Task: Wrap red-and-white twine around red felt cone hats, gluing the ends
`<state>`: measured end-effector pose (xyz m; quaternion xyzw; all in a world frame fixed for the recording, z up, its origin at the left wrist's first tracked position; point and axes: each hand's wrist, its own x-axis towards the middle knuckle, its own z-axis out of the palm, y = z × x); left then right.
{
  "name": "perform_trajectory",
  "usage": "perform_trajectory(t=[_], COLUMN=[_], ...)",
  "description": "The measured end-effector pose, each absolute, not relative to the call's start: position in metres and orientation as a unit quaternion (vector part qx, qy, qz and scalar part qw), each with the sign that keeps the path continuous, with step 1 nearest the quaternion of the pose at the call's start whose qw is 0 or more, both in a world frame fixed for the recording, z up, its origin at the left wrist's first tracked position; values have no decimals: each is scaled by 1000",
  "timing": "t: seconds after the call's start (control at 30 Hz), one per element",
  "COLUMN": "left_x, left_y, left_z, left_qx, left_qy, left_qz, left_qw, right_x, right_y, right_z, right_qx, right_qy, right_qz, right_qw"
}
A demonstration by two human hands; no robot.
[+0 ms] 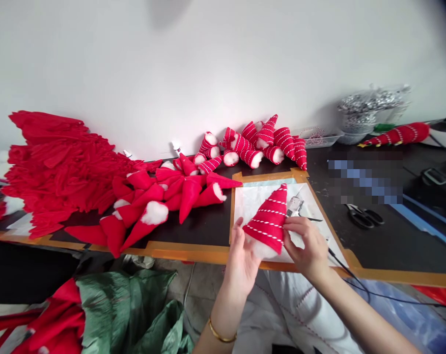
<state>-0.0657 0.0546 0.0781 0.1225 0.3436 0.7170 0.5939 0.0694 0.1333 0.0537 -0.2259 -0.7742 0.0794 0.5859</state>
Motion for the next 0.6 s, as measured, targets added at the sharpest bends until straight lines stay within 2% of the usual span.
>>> perform_trajectory(t=[0.1, 0.23, 0.3, 0.4, 0.43, 0.5, 0.6], left_x=[-65, -76, -81, -85, -85, -86, -85], left_y=[48, 28, 20, 19, 21, 26, 29], left_z=[62, 41, 35, 32, 33, 36, 43], left_qx=[167, 295, 334, 312, 303, 323, 433], left_qy=[455, 627, 663, 634, 624, 624, 645], left_qz=[757, 671, 601, 539, 534, 540, 535], left_qw=[439, 265, 296, 458, 483, 463, 331], right_x=[72, 74, 73, 70, 69, 69, 70], right_y=[127, 113, 107, 99, 97, 93, 91], right_z=[41, 19, 10, 6, 8, 13, 22], right_qx=[-243, -290, -302, -287, -276, -264, -316], right_qy=[-800, -800, -795, -802, -809, -814, -748], right_qz=[65, 105, 122, 130, 133, 168, 324], right_qw=[545, 514, 513, 507, 501, 490, 485])
